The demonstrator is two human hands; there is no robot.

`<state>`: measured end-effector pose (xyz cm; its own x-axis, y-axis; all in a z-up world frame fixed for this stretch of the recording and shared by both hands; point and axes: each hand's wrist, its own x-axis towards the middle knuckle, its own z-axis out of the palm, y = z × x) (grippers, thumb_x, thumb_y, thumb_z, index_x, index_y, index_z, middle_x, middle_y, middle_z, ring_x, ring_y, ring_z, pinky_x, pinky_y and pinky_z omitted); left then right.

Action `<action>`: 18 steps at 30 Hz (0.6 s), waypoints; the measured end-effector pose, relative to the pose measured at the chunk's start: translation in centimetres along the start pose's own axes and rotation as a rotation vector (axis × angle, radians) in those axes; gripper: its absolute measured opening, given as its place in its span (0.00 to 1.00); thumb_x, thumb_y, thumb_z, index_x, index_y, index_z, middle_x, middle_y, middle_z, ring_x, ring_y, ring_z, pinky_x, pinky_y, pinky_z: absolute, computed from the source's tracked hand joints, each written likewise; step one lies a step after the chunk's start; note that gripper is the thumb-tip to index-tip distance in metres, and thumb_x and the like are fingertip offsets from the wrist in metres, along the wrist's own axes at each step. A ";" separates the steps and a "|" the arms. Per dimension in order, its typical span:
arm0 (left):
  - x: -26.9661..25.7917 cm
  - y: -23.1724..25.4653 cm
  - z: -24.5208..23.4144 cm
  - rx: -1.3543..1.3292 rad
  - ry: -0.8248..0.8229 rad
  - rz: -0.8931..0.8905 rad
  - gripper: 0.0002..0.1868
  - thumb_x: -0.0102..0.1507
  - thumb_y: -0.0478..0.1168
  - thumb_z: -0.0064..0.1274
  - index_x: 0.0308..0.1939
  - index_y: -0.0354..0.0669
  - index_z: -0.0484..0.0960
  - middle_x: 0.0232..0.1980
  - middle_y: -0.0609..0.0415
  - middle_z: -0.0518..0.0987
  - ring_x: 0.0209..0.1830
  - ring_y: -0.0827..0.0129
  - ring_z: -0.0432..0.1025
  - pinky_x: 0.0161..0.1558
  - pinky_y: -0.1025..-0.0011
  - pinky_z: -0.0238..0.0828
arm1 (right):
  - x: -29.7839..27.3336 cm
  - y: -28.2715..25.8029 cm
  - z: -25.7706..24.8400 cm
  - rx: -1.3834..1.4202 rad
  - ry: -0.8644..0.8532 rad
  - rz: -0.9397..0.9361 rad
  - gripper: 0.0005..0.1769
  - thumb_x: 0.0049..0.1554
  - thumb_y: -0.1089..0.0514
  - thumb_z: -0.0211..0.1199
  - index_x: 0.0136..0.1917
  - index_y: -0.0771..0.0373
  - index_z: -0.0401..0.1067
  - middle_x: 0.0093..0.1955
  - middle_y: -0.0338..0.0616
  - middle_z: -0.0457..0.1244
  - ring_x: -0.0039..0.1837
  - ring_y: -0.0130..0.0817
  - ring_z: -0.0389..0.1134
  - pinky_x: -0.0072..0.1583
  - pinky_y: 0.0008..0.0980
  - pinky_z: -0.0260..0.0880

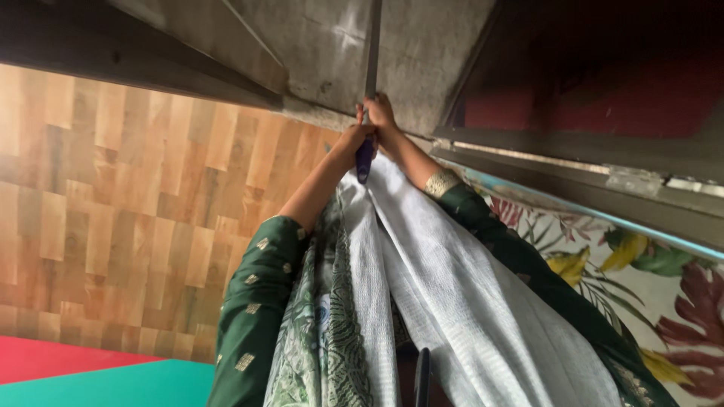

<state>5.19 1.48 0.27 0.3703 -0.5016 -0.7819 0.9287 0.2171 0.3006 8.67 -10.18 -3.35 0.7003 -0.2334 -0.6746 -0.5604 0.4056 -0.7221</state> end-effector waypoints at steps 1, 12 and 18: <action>0.5 -0.8 0.7 0.020 0.003 0.045 0.09 0.65 0.39 0.50 0.32 0.40 0.71 0.23 0.53 0.72 0.17 0.65 0.69 0.19 0.67 0.68 | -0.3 0.5 -1.1 0.047 0.008 0.031 0.08 0.60 0.61 0.55 0.53 0.60 0.62 0.37 0.50 0.65 0.30 0.36 0.63 0.31 0.39 0.65; -9.2 -5.7 -2.8 0.472 0.011 0.141 0.08 0.70 0.42 0.47 0.46 0.41 0.72 0.29 0.47 0.75 0.21 0.63 0.72 0.24 0.64 0.73 | -10.5 7.8 -1.3 0.251 -0.191 0.023 0.16 0.70 0.52 0.53 0.46 0.67 0.67 0.34 0.47 0.62 0.33 0.35 0.65 0.38 0.36 0.69; -26.8 -10.0 -10.3 0.504 -0.010 -0.001 0.08 0.68 0.40 0.50 0.42 0.37 0.74 0.29 0.52 0.74 0.22 0.68 0.70 0.25 0.68 0.70 | -23.5 16.5 2.9 0.569 -0.319 0.620 0.11 0.68 0.55 0.49 0.50 0.65 0.63 0.40 0.50 0.65 0.45 0.44 0.68 0.55 0.45 0.72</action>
<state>-14.20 21.38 12.58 0.3676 -0.5102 -0.7776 0.8215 -0.2138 0.5286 -15.76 4.62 1.04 0.4822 0.3953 -0.7818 -0.6340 0.7733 0.0000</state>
